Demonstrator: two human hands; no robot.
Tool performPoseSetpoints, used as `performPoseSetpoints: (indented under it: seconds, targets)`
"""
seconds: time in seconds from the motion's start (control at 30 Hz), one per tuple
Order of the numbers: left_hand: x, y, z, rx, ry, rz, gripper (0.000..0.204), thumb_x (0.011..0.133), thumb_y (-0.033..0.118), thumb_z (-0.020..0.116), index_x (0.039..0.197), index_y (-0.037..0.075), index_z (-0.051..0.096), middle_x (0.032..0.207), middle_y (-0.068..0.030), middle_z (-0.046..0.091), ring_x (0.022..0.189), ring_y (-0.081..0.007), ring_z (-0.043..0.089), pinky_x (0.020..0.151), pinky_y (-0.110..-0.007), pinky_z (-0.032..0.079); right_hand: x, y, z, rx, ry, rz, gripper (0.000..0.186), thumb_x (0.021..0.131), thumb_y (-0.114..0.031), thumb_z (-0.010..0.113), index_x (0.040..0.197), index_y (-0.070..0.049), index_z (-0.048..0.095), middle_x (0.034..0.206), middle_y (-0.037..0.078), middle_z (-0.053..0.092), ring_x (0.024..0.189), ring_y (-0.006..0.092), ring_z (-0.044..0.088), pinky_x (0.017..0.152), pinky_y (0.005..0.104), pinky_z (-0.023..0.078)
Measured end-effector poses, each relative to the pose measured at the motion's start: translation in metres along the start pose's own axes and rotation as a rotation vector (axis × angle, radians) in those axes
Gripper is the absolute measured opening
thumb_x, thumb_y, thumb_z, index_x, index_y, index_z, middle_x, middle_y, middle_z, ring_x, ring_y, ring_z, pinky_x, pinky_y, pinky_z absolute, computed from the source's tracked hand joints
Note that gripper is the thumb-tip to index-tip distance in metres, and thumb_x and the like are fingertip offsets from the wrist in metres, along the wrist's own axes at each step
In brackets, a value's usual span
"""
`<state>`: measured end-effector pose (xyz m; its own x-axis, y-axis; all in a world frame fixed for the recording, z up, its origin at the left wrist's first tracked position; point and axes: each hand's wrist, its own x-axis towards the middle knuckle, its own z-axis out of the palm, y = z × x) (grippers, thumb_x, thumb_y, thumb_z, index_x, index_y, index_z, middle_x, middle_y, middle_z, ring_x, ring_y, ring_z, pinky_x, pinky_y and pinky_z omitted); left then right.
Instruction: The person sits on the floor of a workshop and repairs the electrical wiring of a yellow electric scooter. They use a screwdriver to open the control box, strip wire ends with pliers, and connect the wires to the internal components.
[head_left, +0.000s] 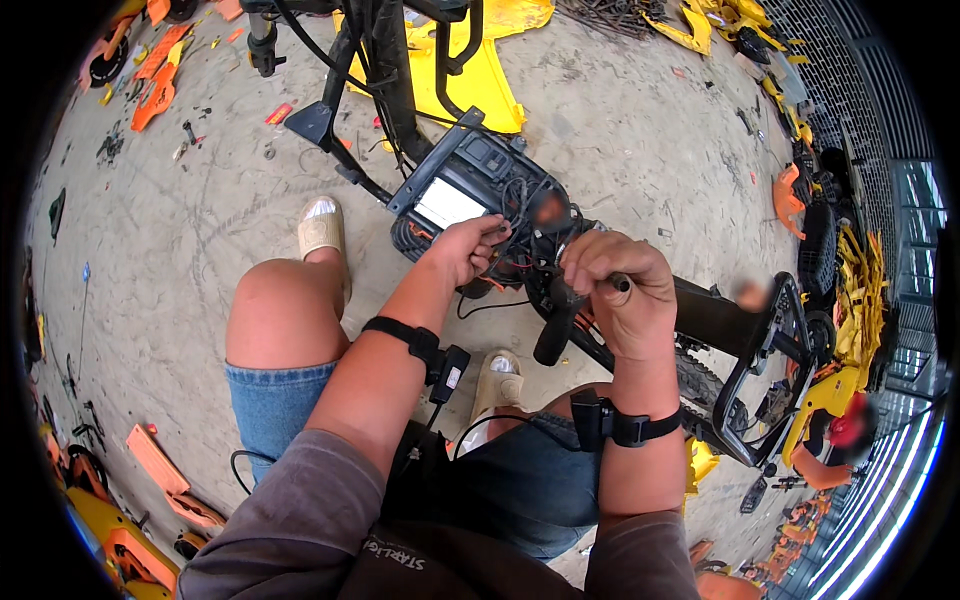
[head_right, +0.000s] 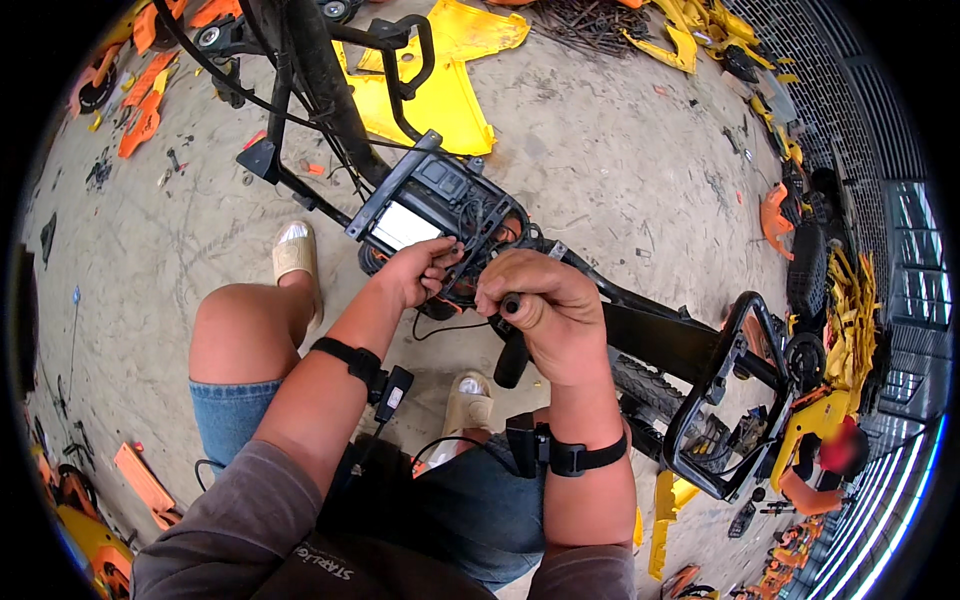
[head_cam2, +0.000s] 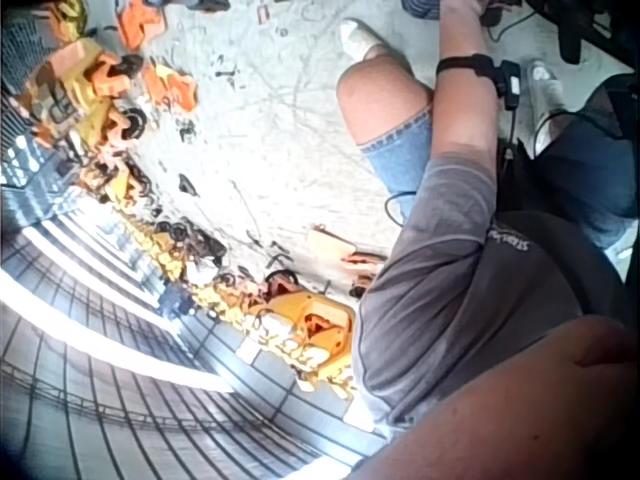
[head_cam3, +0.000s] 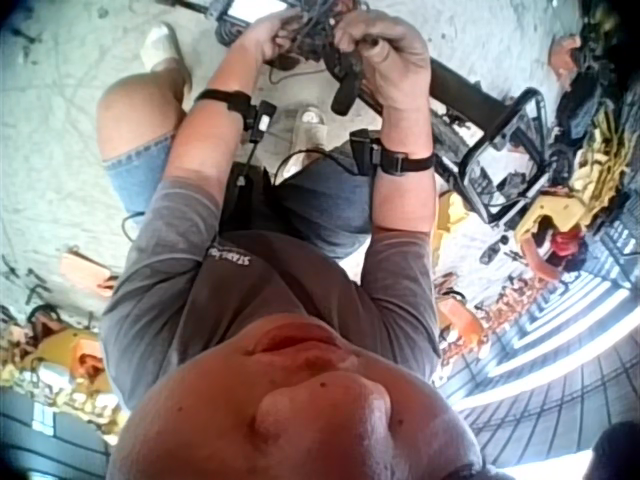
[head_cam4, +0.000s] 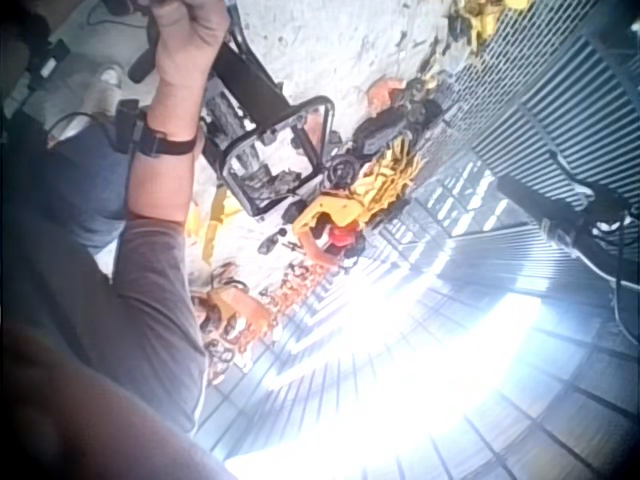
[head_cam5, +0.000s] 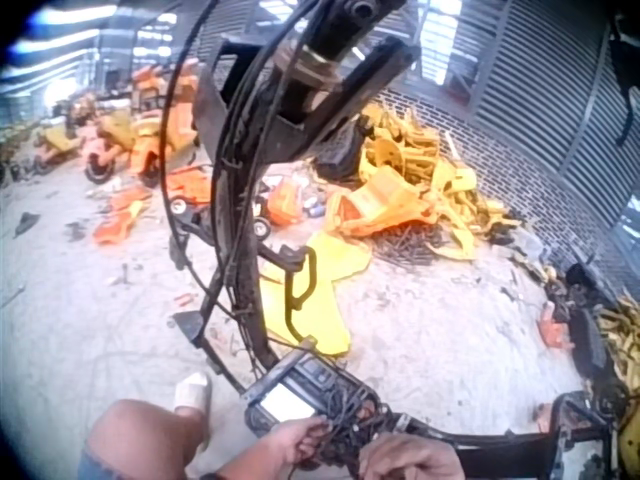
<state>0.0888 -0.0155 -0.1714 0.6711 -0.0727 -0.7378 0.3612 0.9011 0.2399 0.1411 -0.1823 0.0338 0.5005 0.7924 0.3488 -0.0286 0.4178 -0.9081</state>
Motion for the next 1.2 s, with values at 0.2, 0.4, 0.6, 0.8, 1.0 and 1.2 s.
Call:
performPoseSetpoints:
  seconds: [0.2, 0.4, 0.6, 0.8, 1.0, 1.2]
  targets:
    - [-0.005, 0.001, 0.004, 0.016, 0.016, 0.001, 0.016, 0.096, 0.025, 0.06, 0.101, 0.01, 0.064, 0.09, 0.0029, 0.067, 0.046, -0.0024, 0.031, 0.037, -0.017, 0.024, 0.0, -0.004, 0.002, -0.036, 0.017, 0.046, 0.021, 0.086, -0.025, 0.073, 0.094, -0.006, 0.067, 0.078, 0.008, 0.063, 0.077, 0.0238, 0.057, 0.077, 0.0394, 0.045]
    - [-0.008, 0.001, 0.007, 0.024, 0.039, 0.003, 0.016, 0.096, 0.025, 0.061, 0.101, 0.01, 0.064, 0.09, 0.0022, 0.067, 0.046, -0.0024, 0.031, 0.037, -0.017, 0.023, 0.0, 0.001, -0.001, -0.024, 0.014, 0.015, 0.027, 0.087, -0.025, 0.072, 0.096, 0.0, 0.066, 0.082, 0.012, 0.065, 0.077, 0.0216, 0.061, 0.069, 0.0329, 0.05]
    - [-0.007, 0.001, 0.007, 0.031, 0.04, 0.0, 0.016, 0.096, 0.025, 0.06, 0.102, 0.01, 0.065, 0.09, 0.002, 0.067, 0.046, -0.0024, 0.031, 0.037, -0.017, 0.023, -0.001, 0.003, -0.003, -0.017, 0.05, 0.042, 0.029, 0.088, -0.026, 0.073, 0.095, 0.001, 0.065, 0.084, 0.012, 0.065, 0.078, 0.0215, 0.061, 0.071, 0.0327, 0.05]
    - [-0.009, 0.0, 0.008, 0.057, 0.044, 0.017, 0.017, 0.097, 0.024, 0.059, 0.101, 0.009, 0.065, 0.088, 0.0019, 0.068, 0.046, -0.0022, 0.03, 0.037, -0.016, 0.023, -0.003, 0.004, -0.006, -0.026, 0.067, 0.052, 0.029, 0.088, -0.026, 0.073, 0.095, 0.001, 0.064, 0.085, 0.013, 0.065, 0.079, 0.0208, 0.061, 0.072, 0.0322, 0.05]
    - [-0.005, 0.005, 0.012, -0.063, 0.047, -0.03, 0.017, 0.1, 0.023, 0.054, 0.102, 0.008, 0.063, 0.089, 0.0013, 0.067, 0.045, -0.0024, 0.029, 0.036, -0.016, 0.024, -0.003, -0.001, -0.005, -0.028, 0.241, 0.231, 0.025, 0.091, -0.021, 0.07, 0.098, 0.002, 0.064, 0.082, 0.009, 0.064, 0.076, 0.0165, 0.061, 0.072, 0.0285, 0.049]
    - [0.004, 0.006, 0.002, -0.188, -0.075, -0.131, 0.019, 0.102, 0.024, 0.053, 0.103, 0.007, 0.062, 0.092, 0.0013, 0.066, 0.046, -0.0022, 0.032, 0.035, -0.016, 0.025, 0.005, 0.008, -0.019, -0.302, 0.372, 0.674, 0.017, 0.094, -0.016, 0.065, 0.097, 0.001, 0.066, 0.072, 0.0, 0.058, 0.064, 0.0059, 0.05, 0.059, 0.0206, 0.04]
